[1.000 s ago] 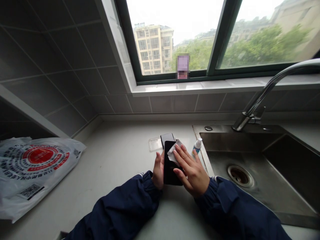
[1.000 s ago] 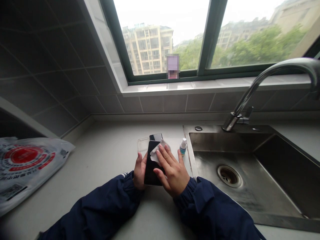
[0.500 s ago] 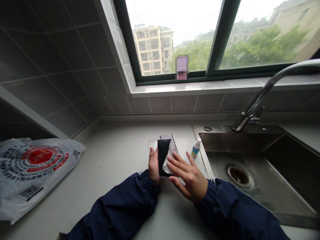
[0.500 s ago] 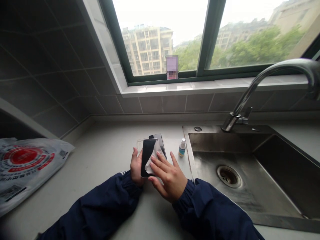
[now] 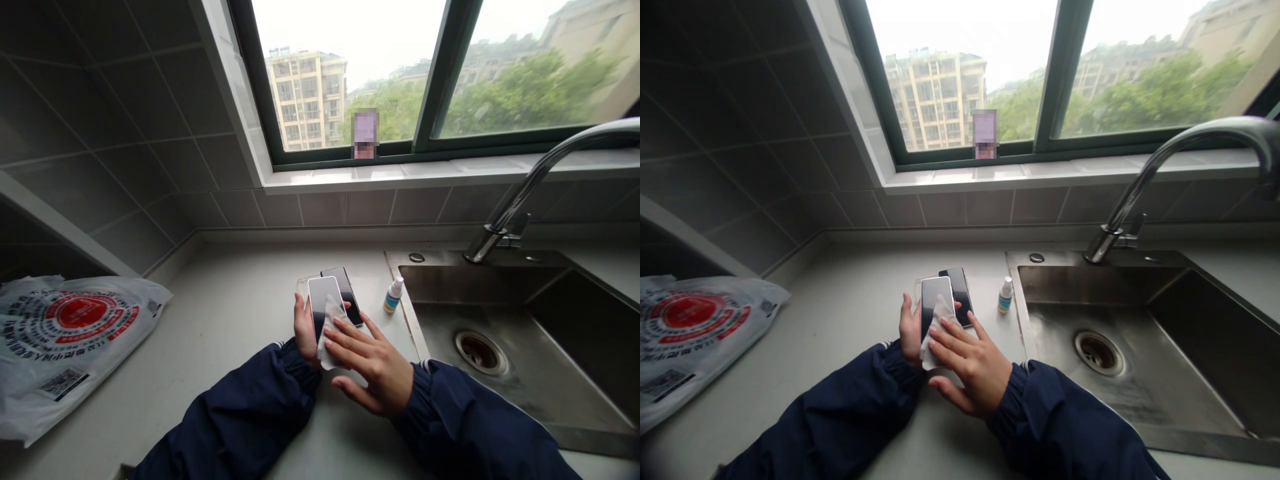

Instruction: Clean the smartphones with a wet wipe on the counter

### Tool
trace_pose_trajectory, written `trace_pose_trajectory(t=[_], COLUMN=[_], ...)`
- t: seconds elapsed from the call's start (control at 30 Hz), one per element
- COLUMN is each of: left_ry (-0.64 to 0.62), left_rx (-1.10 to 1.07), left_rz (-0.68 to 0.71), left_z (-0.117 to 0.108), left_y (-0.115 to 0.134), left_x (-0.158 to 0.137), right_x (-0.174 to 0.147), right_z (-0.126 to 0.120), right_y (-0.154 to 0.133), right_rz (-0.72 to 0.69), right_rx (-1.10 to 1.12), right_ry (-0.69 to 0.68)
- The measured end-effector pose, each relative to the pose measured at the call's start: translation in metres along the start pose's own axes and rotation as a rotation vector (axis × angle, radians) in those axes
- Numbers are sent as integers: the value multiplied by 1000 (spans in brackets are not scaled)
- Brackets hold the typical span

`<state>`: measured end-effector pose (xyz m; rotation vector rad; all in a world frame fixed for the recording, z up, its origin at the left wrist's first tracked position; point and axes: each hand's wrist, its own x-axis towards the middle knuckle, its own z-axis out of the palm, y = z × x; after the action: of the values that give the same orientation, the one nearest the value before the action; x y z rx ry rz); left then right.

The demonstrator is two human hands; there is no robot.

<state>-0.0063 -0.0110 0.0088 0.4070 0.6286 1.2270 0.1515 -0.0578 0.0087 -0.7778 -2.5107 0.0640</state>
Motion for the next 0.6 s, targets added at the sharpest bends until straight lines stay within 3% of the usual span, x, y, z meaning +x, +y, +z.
trace_pose_trajectory(t=[0.33, 0.6], left_ry=[17, -101], left_rx=[-48, 17], left_rz=[-88, -141], left_z=[0, -4], left_y=[0, -1], left_x=[0, -1], right_x=[0, 0], right_z=[3, 5], right_y=[-1, -1], right_rz=[12, 7], right_rx=[53, 52], right_ry=[-54, -53])
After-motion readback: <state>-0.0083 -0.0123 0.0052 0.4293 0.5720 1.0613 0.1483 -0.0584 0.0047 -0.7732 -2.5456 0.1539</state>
